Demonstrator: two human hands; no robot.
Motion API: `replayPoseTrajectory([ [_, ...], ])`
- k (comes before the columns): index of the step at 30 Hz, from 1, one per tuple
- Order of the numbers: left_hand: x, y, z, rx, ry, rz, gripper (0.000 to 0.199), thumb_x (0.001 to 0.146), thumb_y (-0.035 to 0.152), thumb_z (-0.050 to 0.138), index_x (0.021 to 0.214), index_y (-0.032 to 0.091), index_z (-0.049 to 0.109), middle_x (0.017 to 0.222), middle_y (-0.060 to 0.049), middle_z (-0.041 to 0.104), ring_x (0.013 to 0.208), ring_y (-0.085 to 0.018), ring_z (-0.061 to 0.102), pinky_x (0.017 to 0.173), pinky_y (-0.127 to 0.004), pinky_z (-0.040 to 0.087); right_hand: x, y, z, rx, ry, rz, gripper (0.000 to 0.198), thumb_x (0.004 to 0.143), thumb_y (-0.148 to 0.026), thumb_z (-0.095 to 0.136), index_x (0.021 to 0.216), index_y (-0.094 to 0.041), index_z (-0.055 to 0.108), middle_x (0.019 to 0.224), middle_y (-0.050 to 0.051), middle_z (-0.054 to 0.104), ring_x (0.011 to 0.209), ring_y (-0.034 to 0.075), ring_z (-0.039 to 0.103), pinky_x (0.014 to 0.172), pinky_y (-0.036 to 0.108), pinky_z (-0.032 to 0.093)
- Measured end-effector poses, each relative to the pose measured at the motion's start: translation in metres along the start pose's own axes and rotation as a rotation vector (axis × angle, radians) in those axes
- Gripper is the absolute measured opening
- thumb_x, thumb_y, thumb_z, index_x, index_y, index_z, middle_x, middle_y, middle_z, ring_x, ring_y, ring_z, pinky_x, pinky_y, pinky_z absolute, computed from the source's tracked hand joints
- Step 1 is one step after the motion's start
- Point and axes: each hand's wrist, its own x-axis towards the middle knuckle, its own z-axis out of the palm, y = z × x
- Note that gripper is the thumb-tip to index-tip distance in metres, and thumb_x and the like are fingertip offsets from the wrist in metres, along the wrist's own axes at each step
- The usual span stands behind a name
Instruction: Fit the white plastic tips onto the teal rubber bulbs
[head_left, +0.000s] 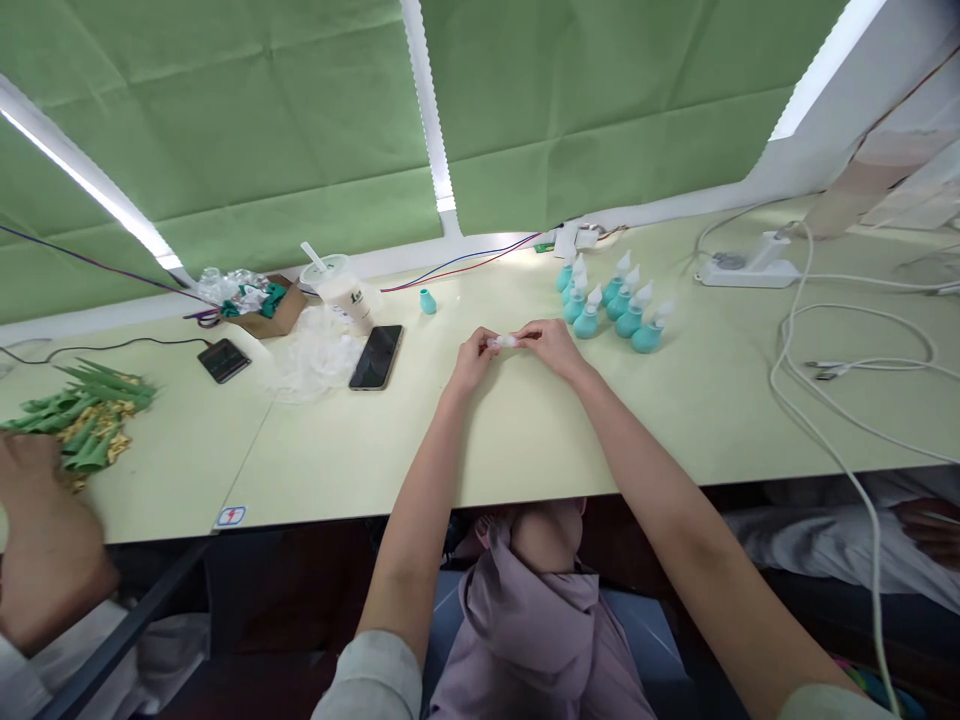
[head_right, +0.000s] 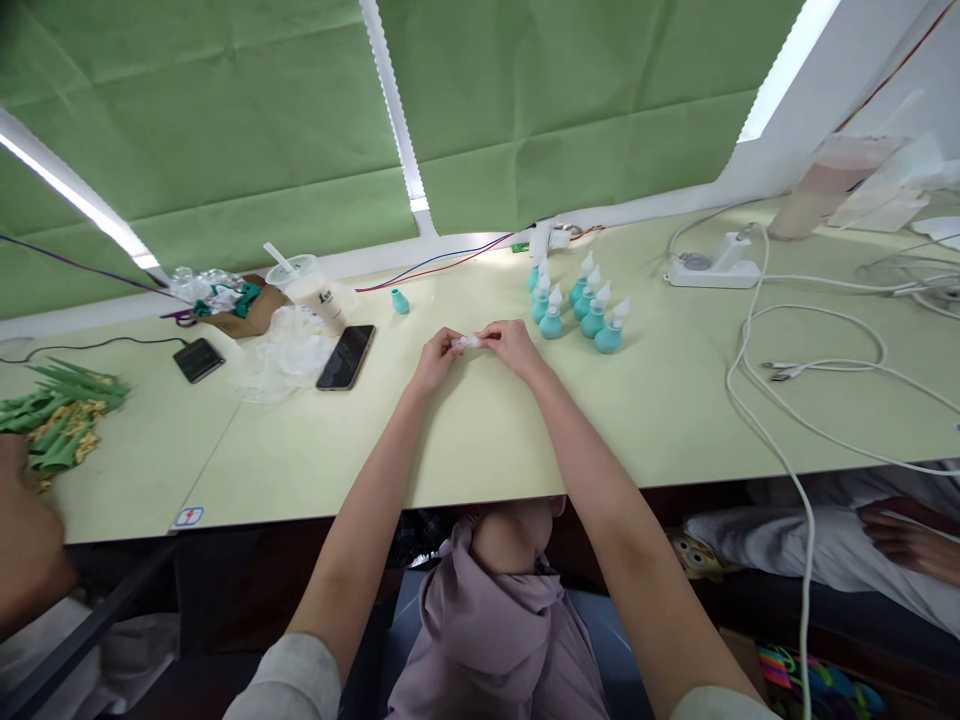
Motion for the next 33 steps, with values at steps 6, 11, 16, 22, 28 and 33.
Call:
replayPoseTrajectory([
  [6, -0.006, -0.003, 0.006, 0.138, 0.025, 0.030, 0.006, 0.082, 0.018, 0.047, 0.088, 0.019, 0.048, 0.066, 0.004, 0.048, 0.063, -0.010, 0.042, 0.062, -0.022, 0.034, -0.003, 0.004, 0.000, -0.009, -0.043, -0.017, 0.012, 0.066, -0.028, 0.067, 0.072, -0.020, 0.074, 0.077, 0.003, 0.072, 0.069, 0.017, 0.061, 0.068, 0.030, 0.047],
  [11, -0.010, -0.002, 0.010, 0.152, 0.024, 0.034, 0.008, 0.082, 0.014, 0.042, 0.087, 0.020, 0.043, 0.068, 0.003, 0.047, 0.064, -0.010, 0.041, 0.063, -0.022, 0.033, -0.005, 0.005, 0.002, 0.096, -0.068, 0.045, 0.014, 0.062, -0.030, 0.069, 0.070, -0.018, 0.073, 0.075, 0.003, 0.072, 0.070, 0.018, 0.063, 0.067, 0.031, 0.048],
  [16, -0.012, 0.000, 0.010, 0.152, 0.015, 0.037, 0.008, 0.081, 0.013, 0.041, 0.085, 0.020, 0.041, 0.067, 0.004, 0.045, 0.064, -0.010, 0.040, 0.064, -0.022, 0.034, -0.005, 0.009, 0.003, 0.177, -0.102, 0.080, 0.017, 0.059, -0.033, 0.072, 0.068, -0.018, 0.071, 0.076, 0.003, 0.071, 0.072, 0.019, 0.063, 0.070, 0.032, 0.049],
  [22, -0.006, 0.012, 0.010, 0.044, 0.098, 0.011, 0.009, 0.083, 0.021, 0.049, 0.090, 0.020, 0.043, 0.073, 0.003, 0.054, 0.067, -0.009, 0.046, 0.065, -0.022, 0.037, 0.000, 0.003, 0.004, 0.270, -0.047, 0.020, 0.031, 0.064, -0.040, 0.070, 0.085, -0.018, 0.068, 0.087, 0.003, 0.068, 0.074, 0.015, 0.060, 0.068, 0.027, 0.046],
  [28, -0.007, 0.013, 0.009, -0.002, 0.070, -0.046, 0.028, 0.082, 0.025, 0.054, 0.108, 0.021, 0.042, 0.084, -0.001, 0.058, 0.072, -0.010, 0.053, 0.071, -0.025, 0.043, 0.002, -0.002, 0.008, 0.452, -0.094, 0.156, 0.040, 0.062, -0.044, 0.071, 0.091, -0.017, 0.066, 0.071, -0.001, 0.062, 0.062, 0.010, 0.054, 0.057, 0.023, 0.039],
  [33, 0.014, 0.003, -0.030, 0.012, 0.264, -0.169, 0.051, 0.075, 0.025, 0.064, 0.119, 0.019, 0.039, 0.121, -0.013, 0.048, 0.098, -0.016, 0.054, 0.083, -0.031, 0.045, 0.004, -0.006, 0.008, 0.714, -0.025, 0.263, 0.040, 0.062, -0.045, 0.071, 0.092, -0.019, 0.065, 0.076, -0.001, 0.062, 0.062, 0.008, 0.052, 0.060, 0.022, 0.041],
])
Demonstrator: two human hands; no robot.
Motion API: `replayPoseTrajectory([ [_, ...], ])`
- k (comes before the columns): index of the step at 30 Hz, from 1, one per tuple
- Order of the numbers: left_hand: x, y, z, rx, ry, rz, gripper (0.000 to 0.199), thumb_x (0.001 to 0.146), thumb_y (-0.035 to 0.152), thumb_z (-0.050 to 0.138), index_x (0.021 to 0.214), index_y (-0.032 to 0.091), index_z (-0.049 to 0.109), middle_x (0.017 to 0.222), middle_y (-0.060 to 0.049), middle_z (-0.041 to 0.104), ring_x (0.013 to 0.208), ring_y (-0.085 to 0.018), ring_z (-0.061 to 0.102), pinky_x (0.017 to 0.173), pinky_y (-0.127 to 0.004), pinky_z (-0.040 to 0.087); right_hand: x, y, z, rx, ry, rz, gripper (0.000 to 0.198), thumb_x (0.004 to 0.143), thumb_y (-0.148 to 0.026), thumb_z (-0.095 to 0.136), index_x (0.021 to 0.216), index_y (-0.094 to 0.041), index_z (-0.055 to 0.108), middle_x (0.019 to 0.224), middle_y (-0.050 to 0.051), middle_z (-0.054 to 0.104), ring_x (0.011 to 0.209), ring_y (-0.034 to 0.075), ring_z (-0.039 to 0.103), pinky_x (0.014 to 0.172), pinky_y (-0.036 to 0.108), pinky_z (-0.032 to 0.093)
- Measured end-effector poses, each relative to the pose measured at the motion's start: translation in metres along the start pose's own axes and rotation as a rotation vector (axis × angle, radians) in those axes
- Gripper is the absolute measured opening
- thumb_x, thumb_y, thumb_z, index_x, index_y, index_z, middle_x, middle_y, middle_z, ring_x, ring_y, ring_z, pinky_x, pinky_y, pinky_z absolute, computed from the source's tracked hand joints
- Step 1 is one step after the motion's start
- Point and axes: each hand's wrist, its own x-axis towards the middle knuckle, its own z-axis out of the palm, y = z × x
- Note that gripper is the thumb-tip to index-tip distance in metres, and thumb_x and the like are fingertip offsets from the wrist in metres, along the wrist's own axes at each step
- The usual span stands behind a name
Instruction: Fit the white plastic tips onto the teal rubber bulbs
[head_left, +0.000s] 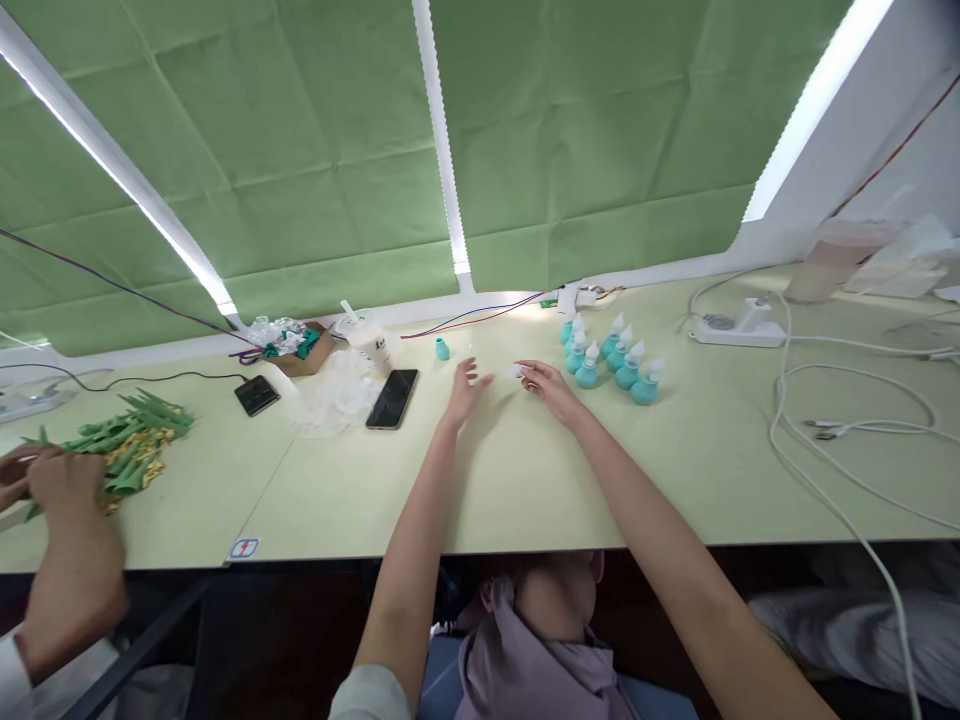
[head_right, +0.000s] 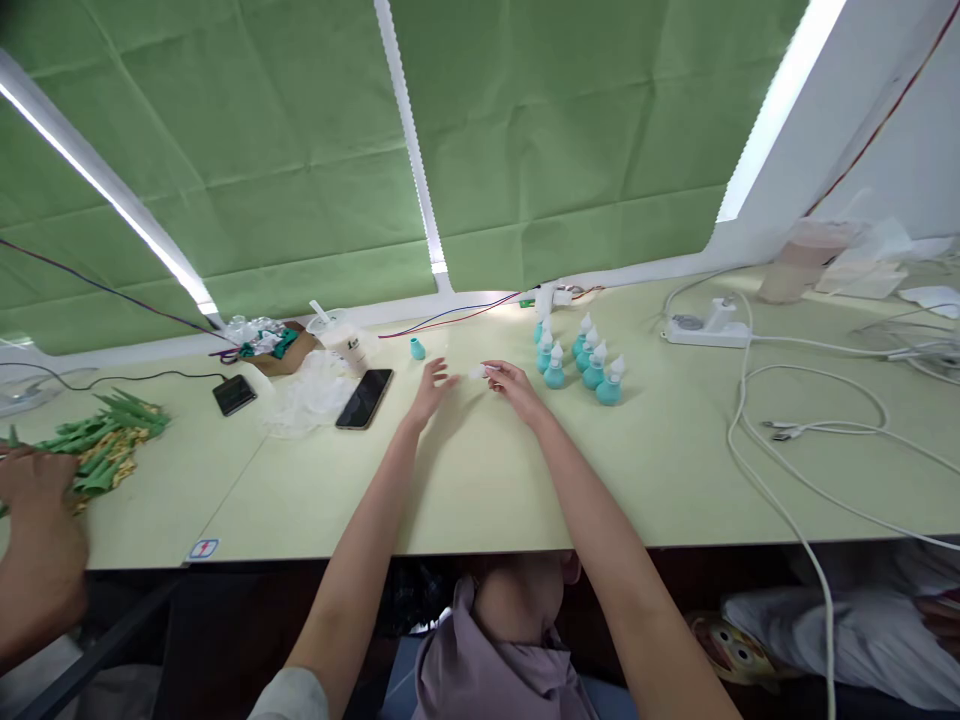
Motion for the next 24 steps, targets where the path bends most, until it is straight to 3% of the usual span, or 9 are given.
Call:
replayPoseTrajectory([
  [4, 0.051, -0.007, -0.034, 0.242, 0.408, -0.101, 0.052, 0.073, 0.015, 0.064, 0.119, 0.016, 0.040, 0.126, -0.017, 0.045, 0.114, -0.022, 0.047, 0.097, -0.038, 0.036, 0.002, 0.000, 0.002, 0.156, -0.052, 0.065, 0.034, 0.061, -0.043, 0.073, 0.086, -0.021, 0.063, 0.078, -0.001, 0.063, 0.064, 0.008, 0.055, 0.066, 0.024, 0.045],
  [7, 0.080, -0.016, -0.045, 0.368, 0.488, -0.164, 0.059, 0.068, 0.014, 0.068, 0.120, 0.012, 0.040, 0.129, -0.020, 0.042, 0.126, -0.028, 0.036, 0.102, -0.040, 0.028, 0.001, -0.001, 0.004, 0.221, -0.153, 0.122, 0.032, 0.061, -0.039, 0.076, 0.085, -0.023, 0.063, 0.081, -0.001, 0.065, 0.067, 0.010, 0.058, 0.069, 0.025, 0.047],
  [11, 0.099, -0.028, -0.035, 0.381, 0.429, -0.153, 0.053, 0.072, 0.021, 0.066, 0.119, 0.016, 0.042, 0.127, -0.017, 0.048, 0.124, -0.029, 0.038, 0.100, -0.041, 0.029, -0.004, -0.005, 0.007, 0.224, -0.267, 0.146, 0.030, 0.064, -0.036, 0.075, 0.091, -0.026, 0.066, 0.085, 0.000, 0.065, 0.073, 0.012, 0.061, 0.074, 0.026, 0.048],
  [16, 0.102, -0.033, -0.018, 0.350, 0.363, 0.009, 0.024, 0.080, 0.018, 0.054, 0.104, 0.019, 0.055, 0.111, -0.009, 0.057, 0.107, -0.021, 0.049, 0.094, -0.034, 0.035, -0.009, -0.010, 0.008, 0.140, -0.385, 0.121, 0.035, 0.068, -0.034, 0.072, 0.102, -0.028, 0.066, 0.087, 0.000, 0.064, 0.081, 0.011, 0.061, 0.083, 0.026, 0.046],
  [20, 0.083, -0.021, -0.017, 0.393, 0.333, 0.093, 0.022, 0.082, 0.024, 0.052, 0.102, 0.020, 0.060, 0.100, -0.009, 0.055, 0.102, -0.021, 0.049, 0.091, -0.034, 0.037, -0.006, -0.007, 0.009, 0.053, -0.306, 0.065, 0.036, 0.060, -0.033, 0.077, 0.094, -0.026, 0.068, 0.090, 0.000, 0.065, 0.082, 0.013, 0.061, 0.083, 0.027, 0.046],
  [24, 0.047, -0.001, -0.017, 0.425, 0.050, 0.186, 0.027, 0.086, 0.034, 0.046, 0.109, 0.026, 0.059, 0.097, -0.005, 0.053, 0.090, -0.018, 0.054, 0.085, -0.032, 0.042, 0.002, 0.000, 0.010, -0.028, -0.120, -0.031, 0.038, 0.055, -0.038, 0.078, 0.087, -0.021, 0.065, 0.082, 0.001, 0.066, 0.077, 0.014, 0.061, 0.079, 0.029, 0.047],
])
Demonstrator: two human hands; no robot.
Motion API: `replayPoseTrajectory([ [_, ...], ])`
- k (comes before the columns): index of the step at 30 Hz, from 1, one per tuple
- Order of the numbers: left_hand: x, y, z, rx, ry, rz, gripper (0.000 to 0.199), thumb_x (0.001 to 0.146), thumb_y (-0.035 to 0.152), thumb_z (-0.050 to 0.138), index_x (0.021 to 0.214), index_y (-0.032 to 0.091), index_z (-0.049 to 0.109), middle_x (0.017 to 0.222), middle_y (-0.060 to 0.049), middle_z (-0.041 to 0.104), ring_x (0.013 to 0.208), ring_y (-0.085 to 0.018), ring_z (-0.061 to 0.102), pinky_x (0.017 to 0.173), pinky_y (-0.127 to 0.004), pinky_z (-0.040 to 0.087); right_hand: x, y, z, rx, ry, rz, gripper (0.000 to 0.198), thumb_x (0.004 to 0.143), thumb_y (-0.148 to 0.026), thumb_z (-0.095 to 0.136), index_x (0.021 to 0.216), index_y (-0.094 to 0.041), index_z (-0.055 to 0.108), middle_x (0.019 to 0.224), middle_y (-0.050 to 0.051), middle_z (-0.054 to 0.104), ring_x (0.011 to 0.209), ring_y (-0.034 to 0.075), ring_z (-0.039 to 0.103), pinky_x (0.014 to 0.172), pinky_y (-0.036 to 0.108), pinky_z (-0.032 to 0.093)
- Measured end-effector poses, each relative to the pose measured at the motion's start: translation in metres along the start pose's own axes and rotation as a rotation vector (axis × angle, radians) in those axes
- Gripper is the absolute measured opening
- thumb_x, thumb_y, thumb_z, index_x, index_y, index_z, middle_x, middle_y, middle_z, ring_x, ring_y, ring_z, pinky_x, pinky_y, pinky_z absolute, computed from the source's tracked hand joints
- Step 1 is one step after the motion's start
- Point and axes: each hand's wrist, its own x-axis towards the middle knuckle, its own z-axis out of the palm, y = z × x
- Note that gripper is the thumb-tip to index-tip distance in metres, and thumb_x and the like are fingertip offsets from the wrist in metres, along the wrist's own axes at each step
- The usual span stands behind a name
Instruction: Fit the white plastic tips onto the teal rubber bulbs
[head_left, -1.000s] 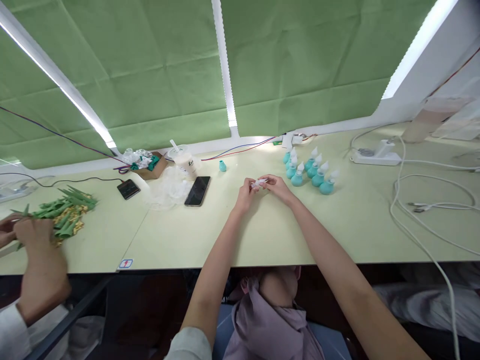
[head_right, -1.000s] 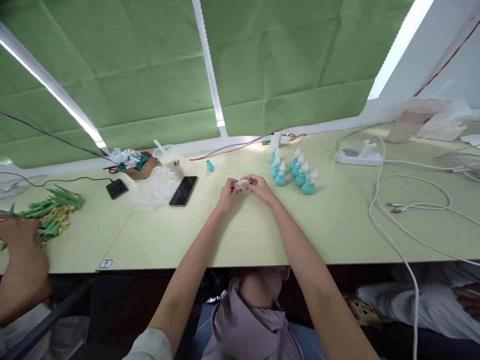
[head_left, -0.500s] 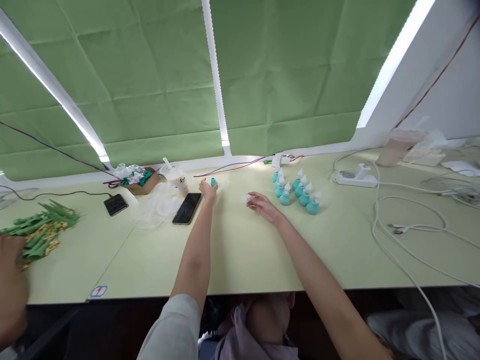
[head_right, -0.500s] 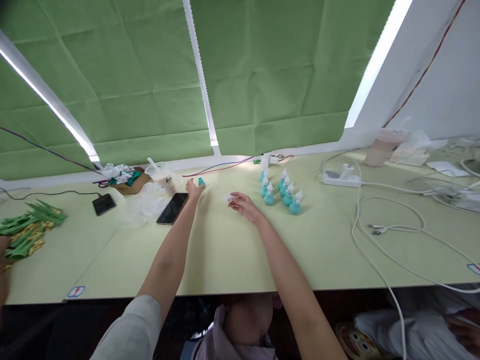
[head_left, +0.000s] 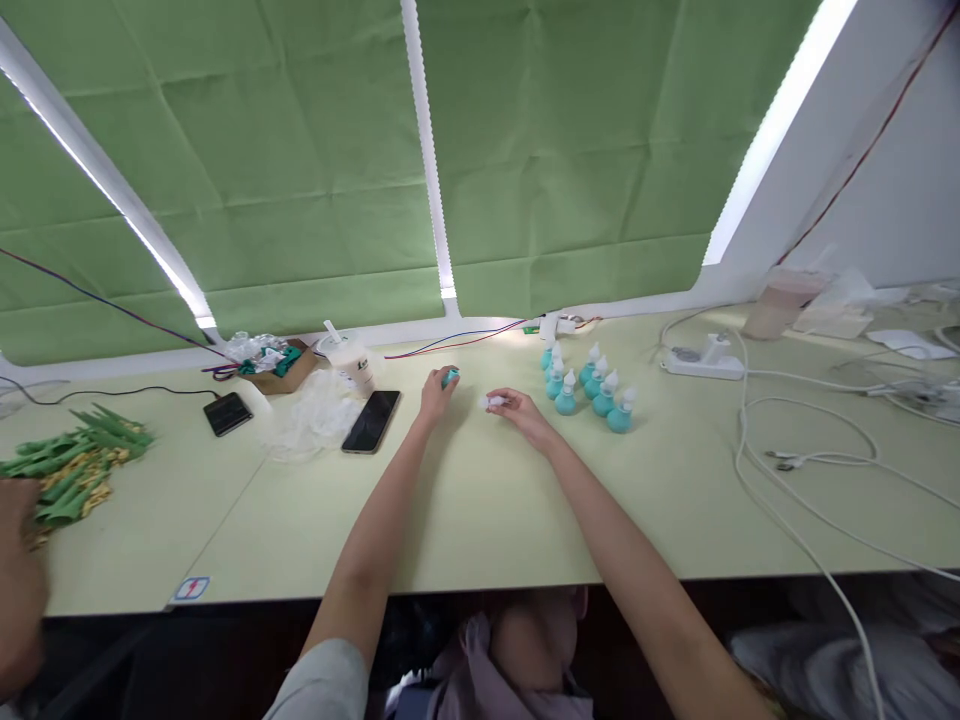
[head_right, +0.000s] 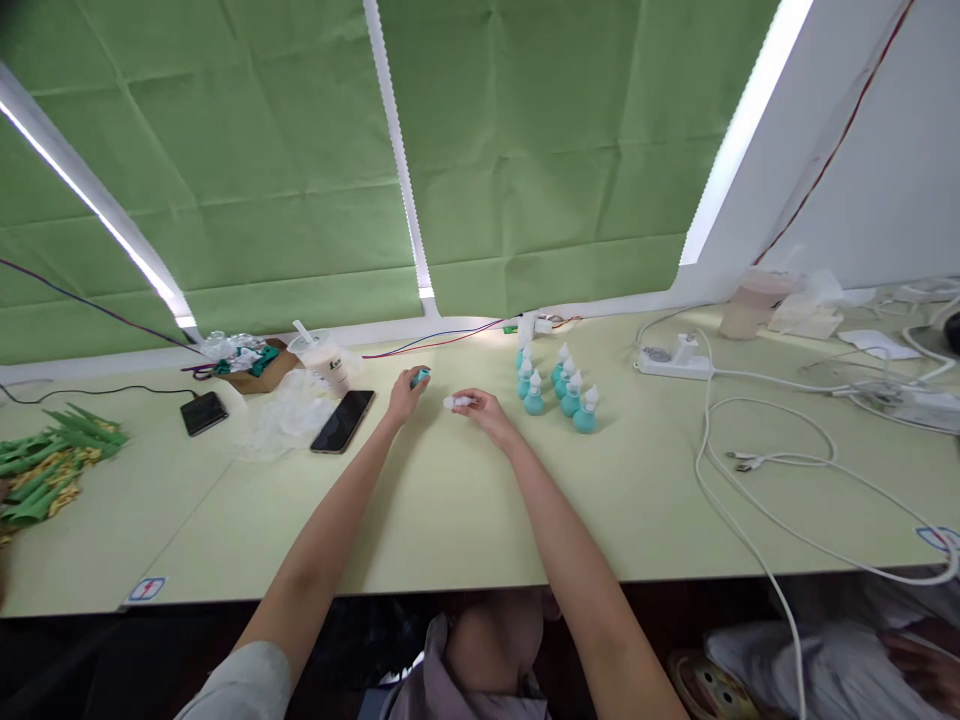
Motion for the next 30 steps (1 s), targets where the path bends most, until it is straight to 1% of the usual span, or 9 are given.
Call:
replayPoseTrajectory([
  [3, -0.026, 0.019, -0.005, 0.017, -0.205, 0.143, 0.026, 0.085, 0.033, 0.047, 0.107, 0.025, 0.058, 0.097, -0.004, 0.056, 0.092, -0.018, 0.054, 0.087, -0.031, 0.042, 0.005, 0.006, -0.004, -0.099, 0.137, -0.037, 0.039, 0.057, -0.045, 0.073, 0.084, -0.019, 0.063, 0.081, 0.002, 0.065, 0.066, 0.012, 0.059, 0.070, 0.029, 0.048],
  [5, -0.041, 0.029, -0.005, 0.009, -0.247, 0.209, 0.027, 0.084, 0.033, 0.048, 0.108, 0.023, 0.055, 0.102, -0.005, 0.058, 0.096, -0.018, 0.054, 0.088, -0.031, 0.041, 0.006, 0.009, -0.008, -0.177, 0.167, -0.084, 0.037, 0.059, -0.046, 0.071, 0.083, -0.019, 0.061, 0.082, 0.002, 0.065, 0.062, 0.011, 0.057, 0.066, 0.027, 0.047],
  [8, -0.058, 0.034, 0.002, 0.017, -0.219, 0.156, 0.030, 0.083, 0.035, 0.052, 0.108, 0.020, 0.050, 0.101, -0.006, 0.059, 0.089, -0.018, 0.054, 0.080, -0.031, 0.042, 0.004, 0.010, -0.013, -0.281, 0.122, -0.148, 0.035, 0.065, -0.043, 0.066, 0.091, -0.020, 0.061, 0.083, 0.001, 0.063, 0.060, 0.010, 0.055, 0.064, 0.026, 0.045],
  [10, -0.066, 0.033, 0.009, 0.024, -0.222, 0.129, 0.030, 0.082, 0.035, 0.053, 0.107, 0.019, 0.048, 0.097, -0.005, 0.059, 0.085, -0.018, 0.053, 0.076, -0.031, 0.043, 0.001, 0.009, -0.015, -0.335, 0.088, -0.155, 0.033, 0.068, -0.041, 0.064, 0.094, -0.020, 0.062, 0.083, 0.000, 0.063, 0.060, 0.011, 0.055, 0.063, 0.026, 0.045],
  [13, -0.072, 0.028, 0.018, 0.019, -0.246, 0.170, 0.025, 0.082, 0.034, 0.054, 0.102, 0.020, 0.049, 0.098, -0.005, 0.058, 0.090, -0.019, 0.051, 0.078, -0.031, 0.042, -0.003, 0.006, -0.016, -0.401, 0.060, -0.131, 0.029, 0.068, -0.040, 0.063, 0.088, -0.019, 0.063, 0.081, 0.001, 0.064, 0.061, 0.011, 0.055, 0.064, 0.027, 0.045],
  [15, -0.073, 0.024, 0.021, 0.004, -0.231, 0.188, 0.024, 0.082, 0.033, 0.054, 0.101, 0.020, 0.051, 0.100, -0.006, 0.058, 0.093, -0.019, 0.051, 0.080, -0.031, 0.042, -0.003, 0.005, -0.016, -0.423, 0.060, -0.130, 0.029, 0.067, -0.039, 0.063, 0.087, -0.018, 0.064, 0.080, 0.001, 0.064, 0.061, 0.012, 0.055, 0.065, 0.027, 0.045],
  [19, -0.071, 0.021, 0.022, -0.026, -0.190, 0.205, 0.024, 0.083, 0.033, 0.052, 0.102, 0.018, 0.054, 0.102, -0.007, 0.059, 0.096, -0.019, 0.052, 0.084, -0.032, 0.042, -0.002, 0.007, -0.019, -0.427, 0.082, -0.130, 0.028, 0.066, -0.038, 0.064, 0.087, -0.018, 0.064, 0.078, 0.001, 0.064, 0.061, 0.012, 0.055, 0.064, 0.027, 0.045],
  [25, -0.072, 0.024, 0.020, -0.045, -0.190, 0.216, 0.023, 0.084, 0.032, 0.052, 0.100, 0.017, 0.057, 0.098, -0.006, 0.062, 0.092, -0.019, 0.056, 0.083, -0.032, 0.044, -0.004, 0.009, -0.019, -0.437, 0.048, -0.085, 0.025, 0.065, -0.034, 0.065, 0.084, -0.019, 0.064, 0.077, 0.001, 0.062, 0.060, 0.011, 0.054, 0.061, 0.026, 0.045],
  [30, -0.072, 0.023, 0.019, -0.036, -0.201, 0.204, 0.022, 0.082, 0.031, 0.056, 0.099, 0.017, 0.059, 0.097, -0.006, 0.064, 0.089, -0.019, 0.058, 0.083, -0.031, 0.045, -0.007, 0.009, -0.018, -0.485, 0.020, -0.075, 0.024, 0.065, -0.032, 0.065, 0.084, -0.018, 0.065, 0.076, 0.001, 0.062, 0.058, 0.011, 0.054, 0.059, 0.026, 0.047],
])
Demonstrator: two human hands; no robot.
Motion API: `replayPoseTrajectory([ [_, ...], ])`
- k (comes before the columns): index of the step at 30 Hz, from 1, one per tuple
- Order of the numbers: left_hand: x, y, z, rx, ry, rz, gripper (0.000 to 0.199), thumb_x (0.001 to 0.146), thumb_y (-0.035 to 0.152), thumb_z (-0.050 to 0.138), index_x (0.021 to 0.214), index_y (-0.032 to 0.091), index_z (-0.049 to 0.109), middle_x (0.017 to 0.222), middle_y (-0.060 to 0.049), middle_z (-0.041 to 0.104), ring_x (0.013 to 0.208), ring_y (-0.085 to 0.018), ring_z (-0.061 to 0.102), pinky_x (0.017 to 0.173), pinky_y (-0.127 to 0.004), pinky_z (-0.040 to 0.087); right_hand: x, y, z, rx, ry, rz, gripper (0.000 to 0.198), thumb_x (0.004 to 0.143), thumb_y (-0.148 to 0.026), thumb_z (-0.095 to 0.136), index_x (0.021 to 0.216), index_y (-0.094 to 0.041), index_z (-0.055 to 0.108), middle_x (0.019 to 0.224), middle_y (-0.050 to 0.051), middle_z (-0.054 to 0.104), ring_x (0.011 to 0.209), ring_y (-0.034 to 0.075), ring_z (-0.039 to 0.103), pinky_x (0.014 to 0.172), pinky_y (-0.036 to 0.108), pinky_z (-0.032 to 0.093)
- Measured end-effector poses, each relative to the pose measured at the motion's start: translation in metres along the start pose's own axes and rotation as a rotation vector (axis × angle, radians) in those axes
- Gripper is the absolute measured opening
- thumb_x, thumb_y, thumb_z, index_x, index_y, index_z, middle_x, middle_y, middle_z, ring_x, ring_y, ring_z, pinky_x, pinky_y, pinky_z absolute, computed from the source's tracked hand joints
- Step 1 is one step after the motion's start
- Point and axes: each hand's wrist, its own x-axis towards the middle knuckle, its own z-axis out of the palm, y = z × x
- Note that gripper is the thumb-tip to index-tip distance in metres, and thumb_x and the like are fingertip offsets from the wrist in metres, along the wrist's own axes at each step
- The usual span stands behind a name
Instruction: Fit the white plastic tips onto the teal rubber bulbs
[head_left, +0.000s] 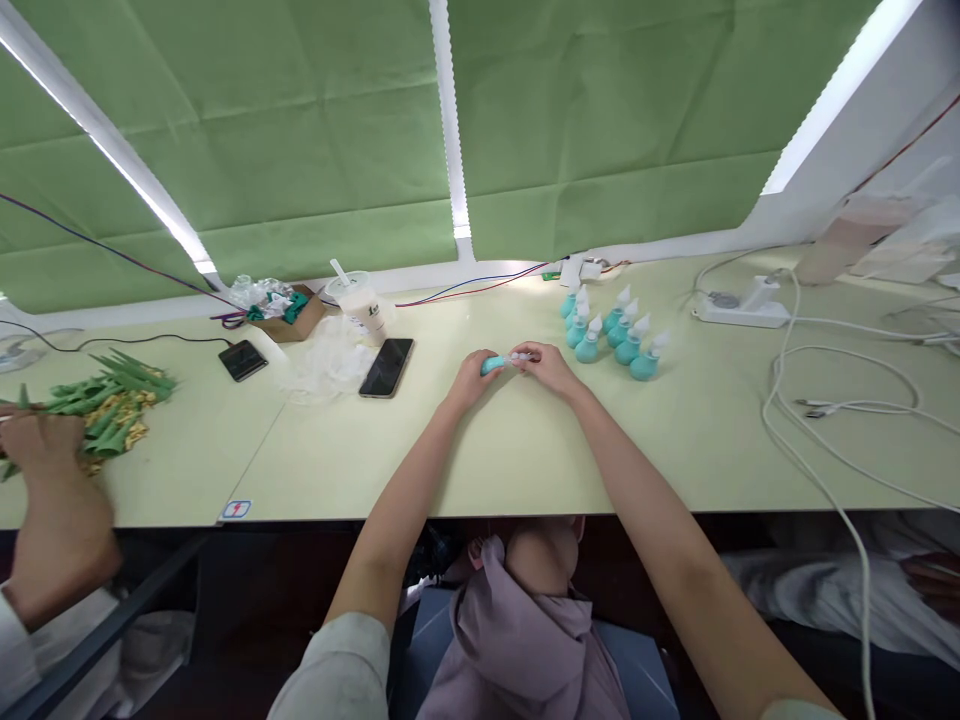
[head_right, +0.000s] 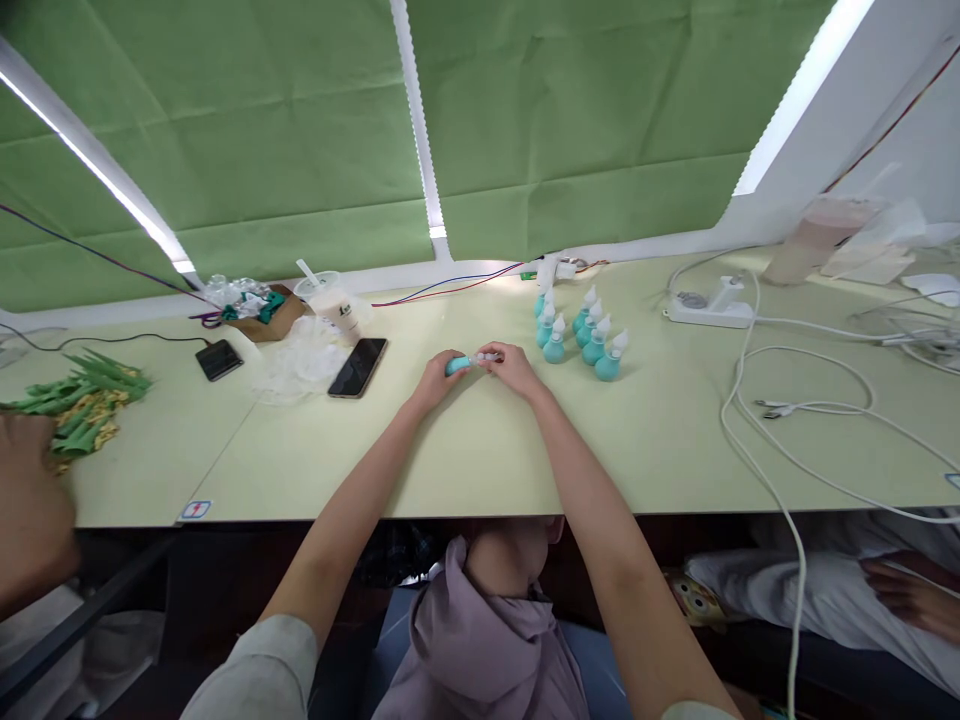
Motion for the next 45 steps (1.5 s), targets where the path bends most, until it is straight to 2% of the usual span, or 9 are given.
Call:
replayPoseTrajectory([
  [5, -0.001, -0.001, 0.002, 0.004, -0.009, -0.019, 0.023, 0.081, 0.032, 0.058, 0.097, 0.016, 0.061, 0.094, -0.006, 0.066, 0.087, -0.019, 0.060, 0.080, -0.029, 0.046, -0.002, 0.000, 0.000, -0.039, -0.015, -0.020, 0.024, 0.066, -0.032, 0.064, 0.085, -0.017, 0.068, 0.077, 0.002, 0.064, 0.058, 0.011, 0.055, 0.060, 0.026, 0.048],
  [11, -0.003, 0.006, 0.003, 0.050, -0.005, -0.057, 0.023, 0.081, 0.032, 0.059, 0.098, 0.017, 0.061, 0.098, -0.006, 0.067, 0.091, -0.020, 0.061, 0.084, -0.030, 0.045, -0.001, 0.002, -0.003, -0.075, -0.037, -0.011, 0.029, 0.065, -0.032, 0.066, 0.088, -0.015, 0.072, 0.079, 0.004, 0.069, 0.056, 0.012, 0.056, 0.058, 0.026, 0.049],
  [19, -0.005, 0.008, 0.005, 0.071, -0.011, -0.083, 0.022, 0.079, 0.033, 0.062, 0.094, 0.018, 0.064, 0.096, -0.006, 0.068, 0.091, -0.022, 0.061, 0.084, -0.032, 0.045, -0.005, -0.007, -0.004, -0.179, -0.117, -0.093, 0.026, 0.070, -0.031, 0.061, 0.086, -0.017, 0.075, 0.075, 0.002, 0.069, 0.054, 0.012, 0.055, 0.055, 0.025, 0.046],
  [29, -0.005, 0.009, 0.007, 0.049, 0.018, -0.086, 0.024, 0.078, 0.035, 0.064, 0.095, 0.018, 0.066, 0.096, -0.006, 0.068, 0.090, -0.021, 0.061, 0.082, -0.031, 0.045, -0.007, -0.010, -0.002, -0.076, -0.107, -0.023, 0.027, 0.067, -0.033, 0.064, 0.085, -0.016, 0.075, 0.076, 0.002, 0.069, 0.054, 0.012, 0.055, 0.053, 0.025, 0.049],
  [38, -0.006, 0.014, 0.008, 0.074, -0.006, -0.086, 0.021, 0.078, 0.034, 0.064, 0.093, 0.019, 0.067, 0.095, -0.006, 0.068, 0.089, -0.022, 0.061, 0.081, -0.033, 0.045, -0.010, -0.013, 0.001, -0.097, -0.100, 0.004, 0.025, 0.067, -0.031, 0.065, 0.083, -0.015, 0.075, 0.074, 0.003, 0.069, 0.052, 0.013, 0.057, 0.052, 0.027, 0.051],
  [42, -0.003, 0.014, 0.008, -0.074, 0.026, -0.118, 0.028, 0.078, 0.037, 0.062, 0.100, 0.019, 0.066, 0.103, -0.008, 0.067, 0.098, -0.024, 0.060, 0.088, -0.036, 0.045, -0.004, -0.012, -0.003, -0.098, -0.066, -0.013, 0.028, 0.067, -0.032, 0.066, 0.089, -0.016, 0.074, 0.077, 0.004, 0.069, 0.059, 0.015, 0.060, 0.062, 0.030, 0.052],
  [45, 0.004, 0.012, 0.012, -0.357, 0.046, -0.169, 0.035, 0.087, 0.036, 0.050, 0.115, 0.017, 0.061, 0.120, -0.010, 0.061, 0.113, -0.025, 0.055, 0.097, -0.039, 0.042, 0.002, -0.010, -0.007, -0.077, 0.049, -0.069, 0.052, 0.066, -0.032, 0.068, 0.116, -0.021, 0.063, 0.095, 0.005, 0.068, 0.074, 0.018, 0.063, 0.072, 0.031, 0.052],
])
